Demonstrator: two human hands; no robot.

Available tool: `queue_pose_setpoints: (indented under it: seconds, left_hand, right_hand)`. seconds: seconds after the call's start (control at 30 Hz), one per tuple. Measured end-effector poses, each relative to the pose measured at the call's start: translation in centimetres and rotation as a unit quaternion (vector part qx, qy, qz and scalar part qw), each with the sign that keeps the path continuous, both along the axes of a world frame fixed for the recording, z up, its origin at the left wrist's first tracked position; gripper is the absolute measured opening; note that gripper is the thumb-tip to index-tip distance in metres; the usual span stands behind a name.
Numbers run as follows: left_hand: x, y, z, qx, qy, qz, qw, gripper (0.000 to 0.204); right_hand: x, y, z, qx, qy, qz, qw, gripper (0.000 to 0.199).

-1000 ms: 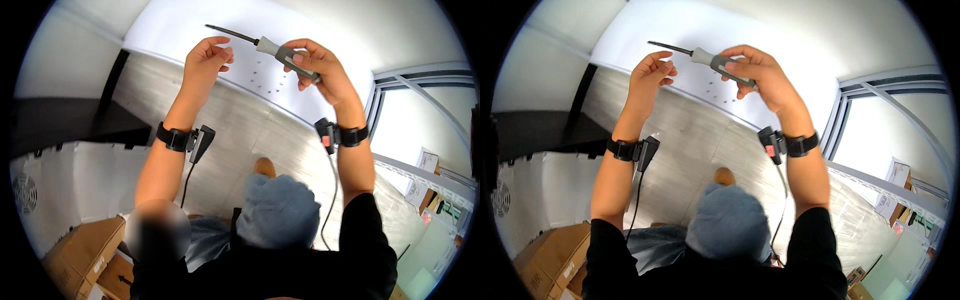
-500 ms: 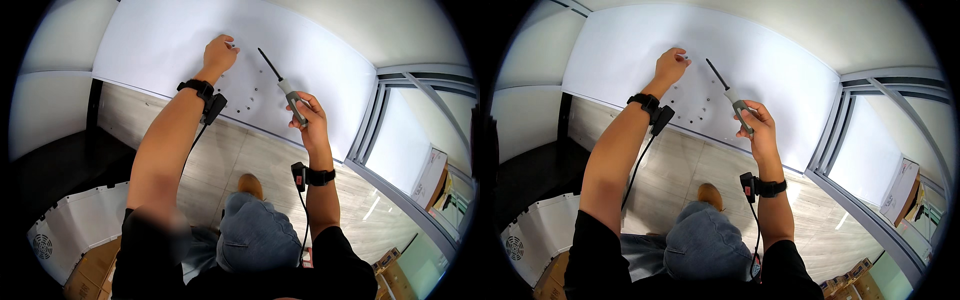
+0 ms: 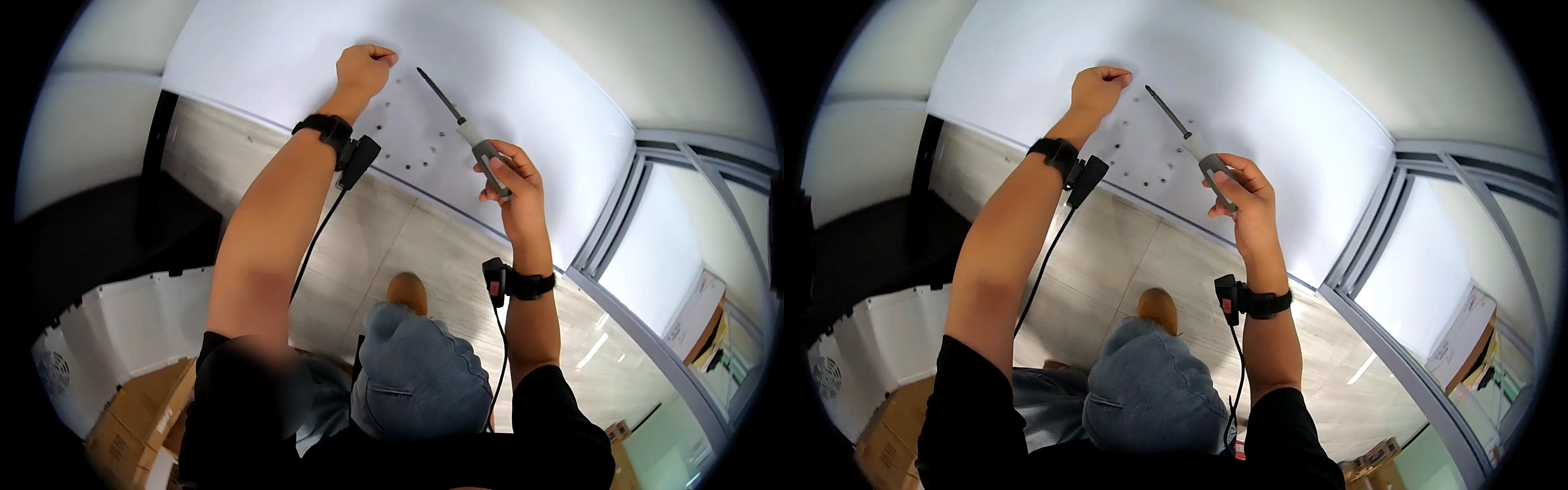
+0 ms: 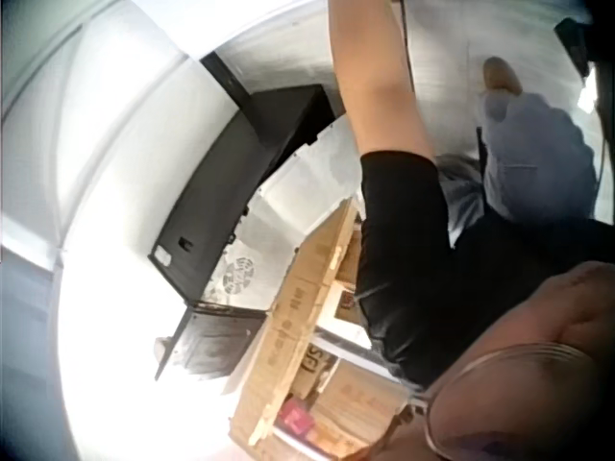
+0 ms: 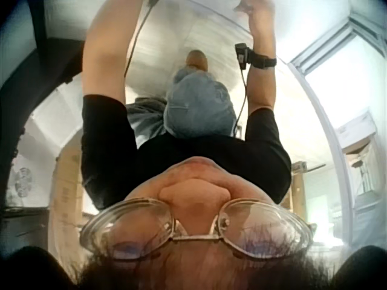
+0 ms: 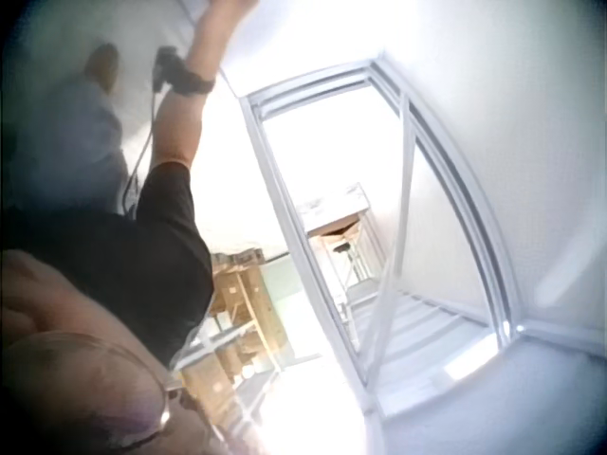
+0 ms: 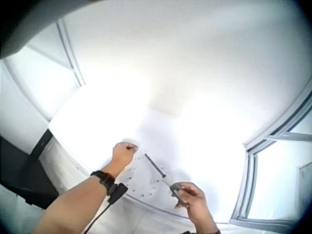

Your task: The person uses a screwdriver to fasten screws into the back panel of a white appliance. They repeatedly insert and tighten screws at various points along the metal casing.

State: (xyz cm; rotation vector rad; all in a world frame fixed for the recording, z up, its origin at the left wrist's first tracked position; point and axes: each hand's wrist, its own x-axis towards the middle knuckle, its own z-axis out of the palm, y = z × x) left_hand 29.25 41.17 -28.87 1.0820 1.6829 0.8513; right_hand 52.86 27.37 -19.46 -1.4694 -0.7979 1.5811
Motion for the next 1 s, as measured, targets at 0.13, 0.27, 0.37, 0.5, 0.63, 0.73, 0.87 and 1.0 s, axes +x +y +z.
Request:
queue_pose_setpoints:
  seconds: [0.13, 0.27, 0.37, 0.5, 0.63, 0.73, 0.87, 1.0]
  left_hand:
    - [-4.7, -5.3, 2.8, -0.052, -0.319, 0.106, 0.94, 0.012]
    - [-9.7, -12.4, 4.7, -0.039, -0.472, 0.227, 0.851, 0.015]
    - [-12.9, -17.6, 5.6, 0.019, -0.552, 0.272, 0.788, 0.014]
    - [-16.1, -24.8, 7.5, 0.102, -0.587, 0.334, 0.73, 0.014]
    - [-18.9, -32.7, 9.3, 0.19, -0.593, 0.356, 0.697, 0.013]
    - [-15.9, -36.6, 14.3, 0.261, -0.549, 0.401, 0.685, 0.012]
    - [-14.5, -39.4, 19.1, 0.299, -0.509, 0.445, 0.673, 0.012]
    - [-11.9, -41.0, 19.0, 0.314, -0.483, 0.464, 0.673, 0.013]
  right_hand:
    - [-2.6, 0.5, 1.1, 0.019, -0.027, 0.091, 0.995, 0.03]
    - [-6.3, 0.6, 2.0, 0.008, -0.015, 0.204, 0.979, 0.029]
    - [-10.2, 0.6, 3.0, 0.019, -0.009, 0.301, 0.954, 0.029]
    - [-15.0, -0.9, 4.4, 0.029, 0.003, 0.396, 0.918, 0.029]
    - [-20.5, -4.4, 6.5, 0.056, 0.001, 0.483, 0.874, 0.029]
    - [-20.0, -5.1, 10.2, 0.087, 0.024, 0.553, 0.828, 0.029]
    - [-20.6, -6.2, 13.4, 0.13, 0.041, 0.589, 0.797, 0.03]
    - [-19.0, -7.0, 12.8, 0.148, 0.045, 0.612, 0.776, 0.03]
